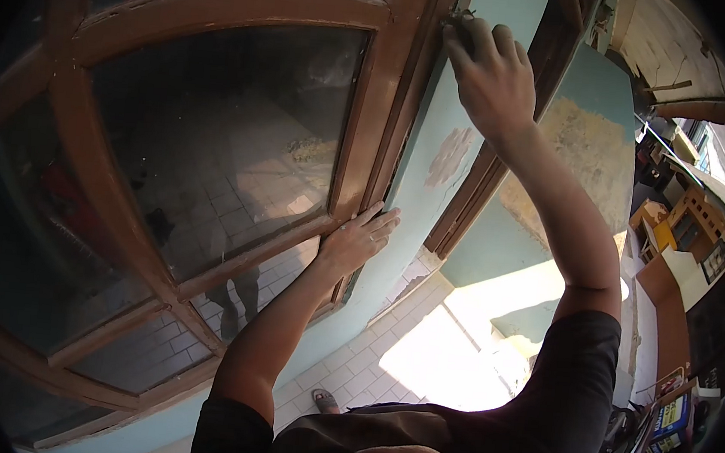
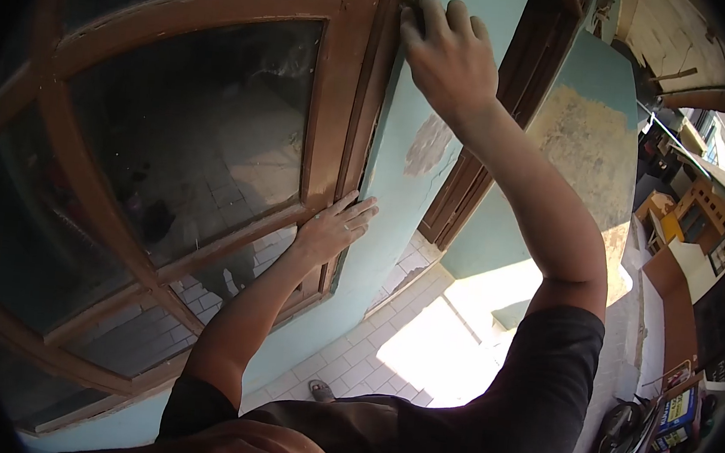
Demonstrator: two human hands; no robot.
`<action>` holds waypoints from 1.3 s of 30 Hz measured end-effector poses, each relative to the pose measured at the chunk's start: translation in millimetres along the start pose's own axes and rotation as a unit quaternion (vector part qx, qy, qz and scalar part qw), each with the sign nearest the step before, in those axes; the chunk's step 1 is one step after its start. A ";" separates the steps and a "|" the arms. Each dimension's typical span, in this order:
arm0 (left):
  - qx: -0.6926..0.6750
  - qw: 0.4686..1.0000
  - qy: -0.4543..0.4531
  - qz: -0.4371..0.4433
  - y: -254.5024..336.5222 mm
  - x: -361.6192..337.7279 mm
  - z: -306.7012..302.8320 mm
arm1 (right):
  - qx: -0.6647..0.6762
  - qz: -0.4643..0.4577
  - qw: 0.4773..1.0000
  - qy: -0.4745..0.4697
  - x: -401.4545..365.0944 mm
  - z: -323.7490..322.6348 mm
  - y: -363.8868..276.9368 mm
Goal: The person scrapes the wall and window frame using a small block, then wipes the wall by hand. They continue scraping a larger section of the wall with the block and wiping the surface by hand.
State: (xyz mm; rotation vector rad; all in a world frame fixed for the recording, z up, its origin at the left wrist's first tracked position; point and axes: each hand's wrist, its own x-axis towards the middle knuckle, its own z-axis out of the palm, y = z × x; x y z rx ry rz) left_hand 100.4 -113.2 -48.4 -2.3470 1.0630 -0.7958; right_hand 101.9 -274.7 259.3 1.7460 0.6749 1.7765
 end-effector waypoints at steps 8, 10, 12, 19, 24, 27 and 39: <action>0.024 1.000 -0.013 0.003 -3.4 1.0 -1.5 | 0.042 -0.010 0.998 0.050 18.4 14.0 23.1; 0.011 1.000 -0.023 0.001 -2.6 -1.3 -1.8 | 0.027 0.006 0.999 0.039 1.9 11.3 9.5; 0.016 1.000 -0.021 0.000 -4.0 -2.3 -2.0 | 0.058 -0.044 0.997 0.007 -42.2 -0.4 -26.0; 0.037 0.999 -0.027 -0.002 2.7 -1.0 -0.9 | 0.076 0.001 0.995 0.061 -1.8 21.7 16.2; 0.051 0.998 -0.039 -0.009 -0.5 -2.8 0.3 | 0.168 0.053 0.981 0.086 -66.6 25.4 -28.3; 0.029 0.999 0.000 -0.023 1.6 -6.4 3.3 | 0.196 -0.045 0.980 0.009 -120.0 15.3 -53.6; 0.053 0.998 0.036 -0.020 12.0 1.1 25.8 | 0.399 0.199 0.879 0.171 -93.2 24.3 -44.2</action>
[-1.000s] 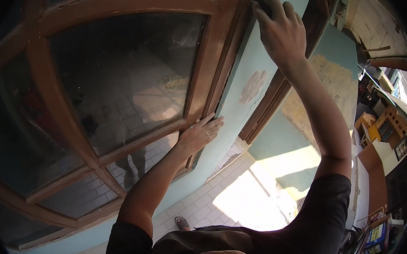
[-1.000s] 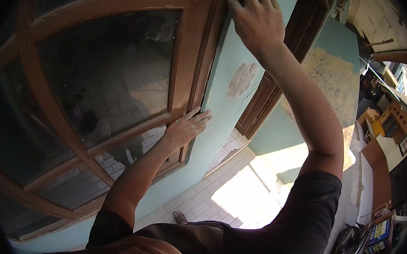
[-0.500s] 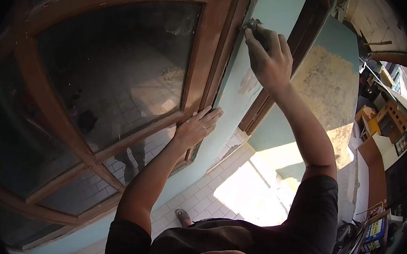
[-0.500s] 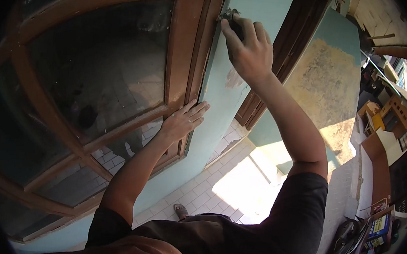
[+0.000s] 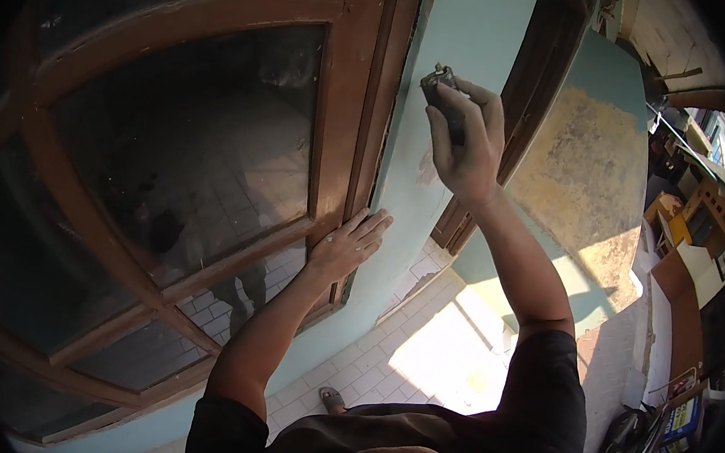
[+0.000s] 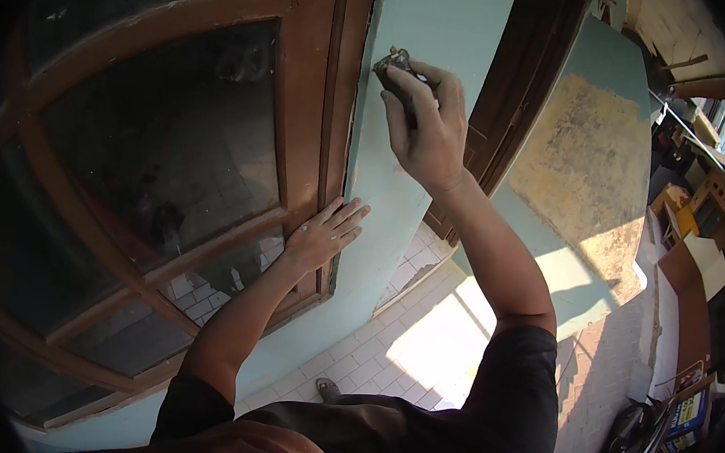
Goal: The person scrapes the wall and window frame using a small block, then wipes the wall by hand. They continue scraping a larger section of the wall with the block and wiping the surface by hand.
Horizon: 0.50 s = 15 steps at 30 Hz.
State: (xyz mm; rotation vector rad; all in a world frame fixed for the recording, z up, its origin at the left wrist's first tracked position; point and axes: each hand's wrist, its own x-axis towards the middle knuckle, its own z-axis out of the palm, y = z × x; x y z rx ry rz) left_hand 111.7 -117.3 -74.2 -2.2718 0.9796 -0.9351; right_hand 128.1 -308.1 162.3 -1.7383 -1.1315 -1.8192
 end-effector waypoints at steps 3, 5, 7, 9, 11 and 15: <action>0.000 1.000 0.007 -0.004 0.8 0.4 1.0 | -0.004 0.001 1.000 -0.026 -23.0 35.4 -14.8; -0.008 1.000 -0.001 -0.005 2.5 -0.2 -1.5 | -0.023 -0.022 0.997 0.069 16.7 55.5 9.7; -0.013 1.000 -0.009 -0.007 -0.8 2.7 0.1 | -0.046 -0.056 0.987 0.147 83.6 65.5 33.3; 0.020 1.000 -0.005 -0.014 2.2 2.5 -0.1 | -0.066 -0.067 0.987 0.132 115.6 53.5 29.5; -0.020 0.999 -0.033 -0.022 4.6 0.7 -4.2 | -0.089 -0.070 0.987 0.113 99.1 52.0 26.0; 0.011 0.999 -0.026 -0.019 3.1 2.0 -7.7 | -0.071 -0.070 0.994 0.051 3.1 42.9 7.8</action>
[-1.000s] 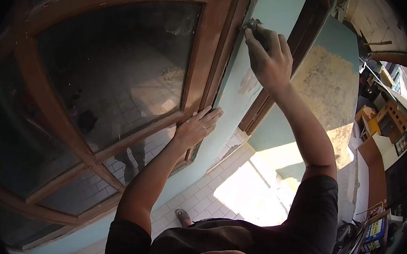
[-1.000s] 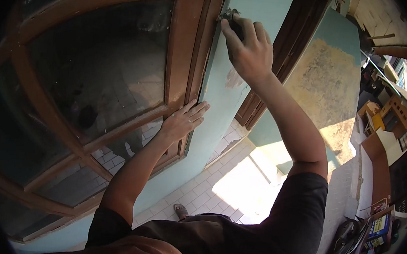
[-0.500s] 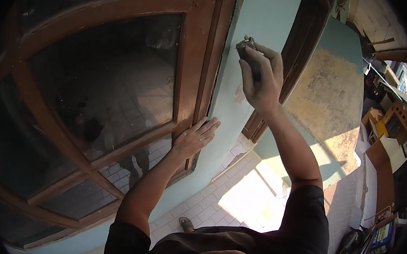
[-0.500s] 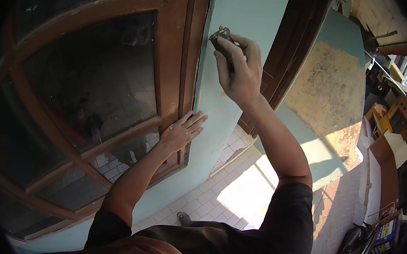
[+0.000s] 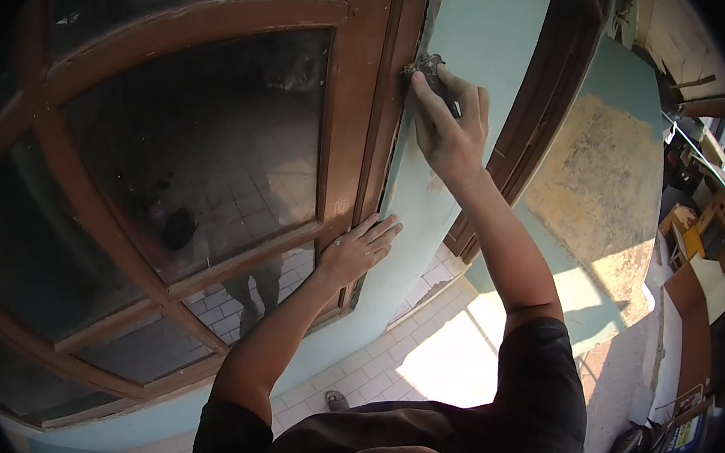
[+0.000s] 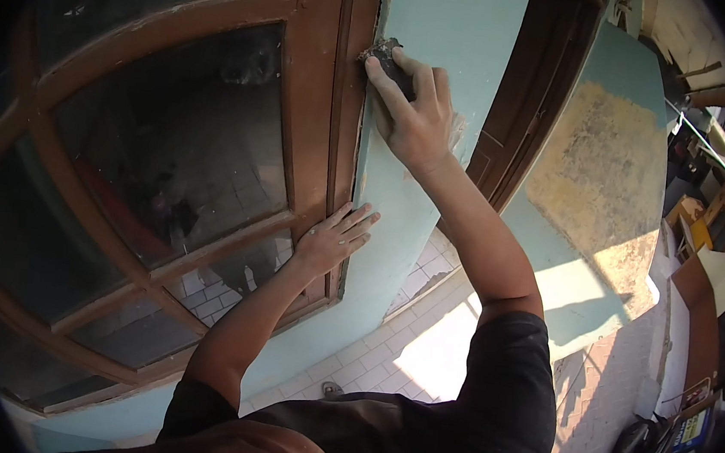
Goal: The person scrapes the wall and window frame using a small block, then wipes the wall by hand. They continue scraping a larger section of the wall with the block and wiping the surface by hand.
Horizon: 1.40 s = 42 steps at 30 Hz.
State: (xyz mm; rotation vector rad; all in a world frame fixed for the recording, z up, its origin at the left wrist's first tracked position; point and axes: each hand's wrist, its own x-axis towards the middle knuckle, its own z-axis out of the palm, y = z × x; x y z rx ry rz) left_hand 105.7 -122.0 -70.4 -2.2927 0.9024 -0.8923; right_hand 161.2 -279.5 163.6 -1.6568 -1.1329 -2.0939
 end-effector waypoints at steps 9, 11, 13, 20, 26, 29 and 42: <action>-0.025 0.999 0.030 -0.012 4.3 -1.0 7.3 | -0.012 0.044 0.999 0.017 89.6 22.2 28.8; -0.028 0.999 0.044 -0.012 4.4 -0.9 11.5 | 0.013 0.028 0.999 0.009 39.1 16.0 7.3; -0.025 0.998 0.050 -0.014 5.7 1.1 10.0 | 0.006 0.014 1.000 -0.008 39.2 10.3 9.2; 0.006 0.998 0.064 -0.010 3.7 1.6 14.1 | -0.130 0.069 0.989 -0.021 220.6 19.8 61.9; -0.022 0.997 0.076 -0.003 9.6 -3.7 17.0 | -0.153 -0.061 0.986 -0.021 158.9 6.8 61.5; -0.052 0.996 0.078 0.001 1.7 -0.2 20.4 | -0.211 -0.070 0.975 -0.009 208.8 26.8 86.3; -0.052 0.998 0.031 0.000 7.0 -4.3 12.8 | -0.248 -0.026 0.964 -0.095 225.6 24.8 85.6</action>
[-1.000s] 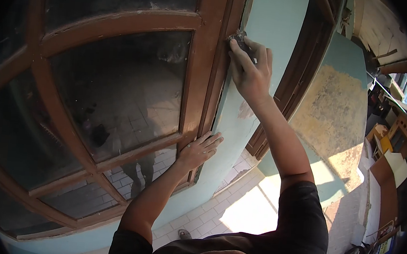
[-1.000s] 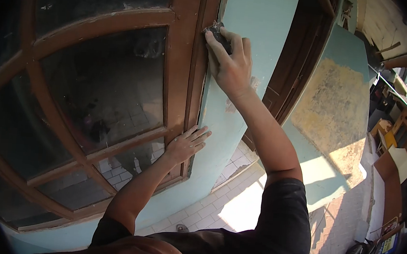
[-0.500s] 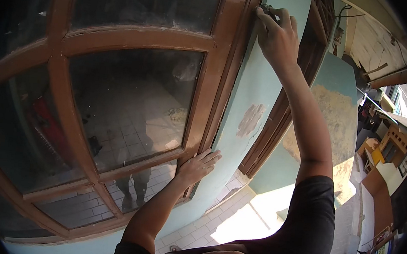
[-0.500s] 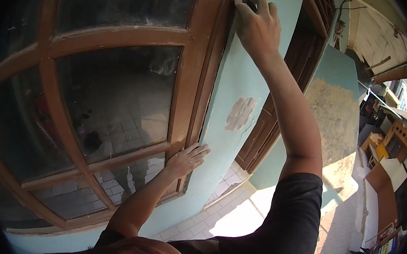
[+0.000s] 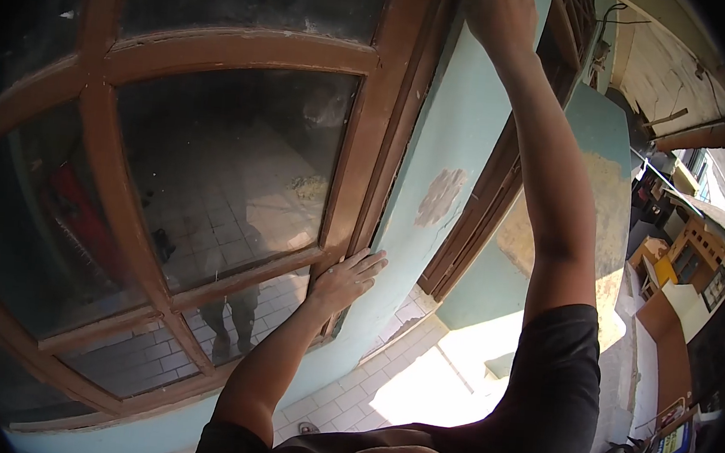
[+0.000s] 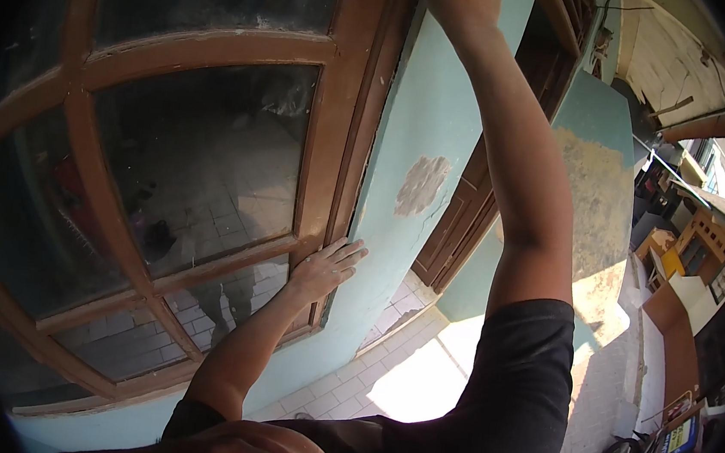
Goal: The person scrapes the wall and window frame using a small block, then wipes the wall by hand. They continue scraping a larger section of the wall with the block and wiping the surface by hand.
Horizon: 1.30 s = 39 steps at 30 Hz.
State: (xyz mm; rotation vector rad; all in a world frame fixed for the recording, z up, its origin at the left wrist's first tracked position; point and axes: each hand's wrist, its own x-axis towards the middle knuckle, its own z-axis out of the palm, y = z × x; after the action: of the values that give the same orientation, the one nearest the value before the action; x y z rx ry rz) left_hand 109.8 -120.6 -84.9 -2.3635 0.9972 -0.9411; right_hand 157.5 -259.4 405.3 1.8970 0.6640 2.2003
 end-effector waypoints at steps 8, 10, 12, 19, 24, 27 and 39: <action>-0.018 0.999 0.020 -0.027 2.2 -12.3 -3.1 | 0.120 0.010 0.992 0.039 -150.0 -27.1 -64.3; -0.046 0.999 -0.006 -0.025 4.0 -16.4 -3.7 | 0.137 0.001 0.989 0.057 -127.6 -19.2 -51.1; -0.045 0.998 -0.014 -0.033 7.6 -13.3 -4.3 | 0.119 0.064 0.985 0.104 -46.0 -7.3 -22.1; -0.189 0.972 -0.097 -0.104 15.9 -45.4 -45.8 | 0.208 0.031 0.977 -0.018 -242.1 -44.9 -100.8; -0.276 0.936 -0.109 -0.191 41.4 -119.8 -41.7 | 0.220 0.041 0.966 0.127 -137.3 -5.9 -48.0; -0.300 0.919 -0.086 -0.242 66.3 -148.2 -39.0 | 0.212 0.077 0.962 0.157 -115.0 7.8 -47.4; -0.300 0.796 -0.093 -0.518 170.7 -304.9 -44.4 | 0.294 0.105 0.937 0.160 -190.5 4.9 -89.0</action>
State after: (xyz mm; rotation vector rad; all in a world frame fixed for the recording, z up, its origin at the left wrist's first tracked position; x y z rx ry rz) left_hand -159.6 -11.8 -284.1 -3.5350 -0.2676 -0.6986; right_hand 182.4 -255.6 196.5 1.9296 1.3652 2.7055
